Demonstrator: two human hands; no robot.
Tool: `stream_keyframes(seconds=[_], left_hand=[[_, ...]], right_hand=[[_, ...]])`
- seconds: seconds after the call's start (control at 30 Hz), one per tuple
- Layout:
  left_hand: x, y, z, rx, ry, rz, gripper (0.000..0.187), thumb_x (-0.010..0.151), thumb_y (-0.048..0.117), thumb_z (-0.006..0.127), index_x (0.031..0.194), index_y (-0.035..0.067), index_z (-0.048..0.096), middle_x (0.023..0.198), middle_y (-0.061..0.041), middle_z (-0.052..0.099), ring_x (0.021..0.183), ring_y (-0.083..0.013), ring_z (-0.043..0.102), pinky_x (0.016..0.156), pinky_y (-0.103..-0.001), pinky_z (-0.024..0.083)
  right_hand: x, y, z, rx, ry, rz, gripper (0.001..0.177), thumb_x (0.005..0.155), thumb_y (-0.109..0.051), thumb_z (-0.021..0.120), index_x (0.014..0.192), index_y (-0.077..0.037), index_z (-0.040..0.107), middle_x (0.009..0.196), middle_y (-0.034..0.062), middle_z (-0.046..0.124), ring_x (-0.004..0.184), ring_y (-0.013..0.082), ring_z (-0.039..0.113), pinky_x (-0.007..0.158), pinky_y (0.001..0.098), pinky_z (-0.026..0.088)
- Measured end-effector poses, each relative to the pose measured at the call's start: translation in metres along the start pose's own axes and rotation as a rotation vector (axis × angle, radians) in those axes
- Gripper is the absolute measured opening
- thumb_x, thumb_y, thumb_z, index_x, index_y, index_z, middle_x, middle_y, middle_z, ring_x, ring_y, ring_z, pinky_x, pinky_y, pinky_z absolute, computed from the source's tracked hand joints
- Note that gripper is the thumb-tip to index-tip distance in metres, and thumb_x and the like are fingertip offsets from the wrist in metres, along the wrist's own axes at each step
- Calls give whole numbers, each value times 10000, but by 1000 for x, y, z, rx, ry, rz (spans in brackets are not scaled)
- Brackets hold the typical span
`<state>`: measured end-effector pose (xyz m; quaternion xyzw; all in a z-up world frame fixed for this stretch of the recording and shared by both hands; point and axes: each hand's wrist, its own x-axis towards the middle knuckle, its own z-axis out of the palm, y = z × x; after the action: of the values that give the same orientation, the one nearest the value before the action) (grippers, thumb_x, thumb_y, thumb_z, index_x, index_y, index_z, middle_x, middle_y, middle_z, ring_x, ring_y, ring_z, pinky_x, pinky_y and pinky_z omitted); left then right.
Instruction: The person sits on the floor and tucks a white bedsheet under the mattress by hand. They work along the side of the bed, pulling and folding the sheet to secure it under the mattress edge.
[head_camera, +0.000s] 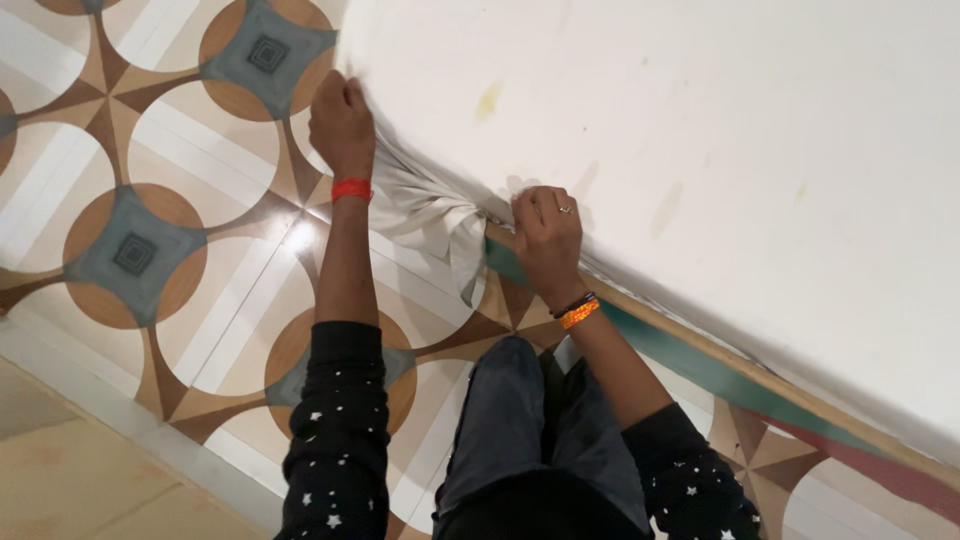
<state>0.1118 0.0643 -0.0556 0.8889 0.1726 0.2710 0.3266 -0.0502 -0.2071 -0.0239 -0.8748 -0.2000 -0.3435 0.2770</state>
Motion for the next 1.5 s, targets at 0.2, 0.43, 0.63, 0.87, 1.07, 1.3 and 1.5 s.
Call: stream_keyframes(seconds=[0.2,0.43,0.63,0.87,1.07,1.3,1.5], left_hand=[[9,-11,20,175,54,28,234,1004,290,587,892,85,592,925,-99,690,850,-361,655,692,-523,498],[-44,23,14,577,17,446,529,1062,347,566,1469,22,473,1525,-168,379,1465,-290,391,1079,-616,300],[-240,146,52,-67,-394,866,703,901,368,549,1495,3,453,1612,-141,328,1510,-261,257,1200,-678,86],[-291,180,35,-136,-516,930,598,1026,365,475,1545,73,417,1602,-120,420,1498,-249,379,1239,-640,122],[-129,58,6,207,-202,606,539,1105,247,413,1633,147,367,1681,-23,381,1571,-192,319,1277,-614,93],[-97,50,0,276,-243,335,559,1053,276,412,1601,171,383,1680,-2,318,1580,-231,213,1220,-668,57],[-163,45,-14,19,-12,534,405,1002,68,527,1406,81,564,1474,-113,540,1455,-294,456,1249,-547,339]], right_hand=[[-4,2,9,14,5,-4,187,789,-15,623,974,-12,657,1028,104,639,994,305,603,867,435,481],[-24,3,-7,-85,-154,11,502,877,-87,617,1368,2,557,1445,168,534,1400,330,461,1197,499,307],[-89,47,-77,-255,7,342,572,1004,-99,517,1566,-16,453,1658,143,404,1595,294,288,1329,532,130],[-119,91,-126,-661,-166,586,588,1135,-289,434,1646,-13,345,1714,212,285,1612,308,230,1281,571,89],[-57,30,-5,-301,-300,267,856,1035,-546,490,1615,26,228,1700,199,212,1585,284,179,1272,546,114],[-9,-10,21,-75,-285,-16,700,978,-316,581,1558,7,360,1642,213,334,1536,324,300,1254,494,233],[-86,-3,-26,46,-144,-25,600,948,-68,566,1519,52,429,1487,244,524,1396,382,504,1219,497,370]])
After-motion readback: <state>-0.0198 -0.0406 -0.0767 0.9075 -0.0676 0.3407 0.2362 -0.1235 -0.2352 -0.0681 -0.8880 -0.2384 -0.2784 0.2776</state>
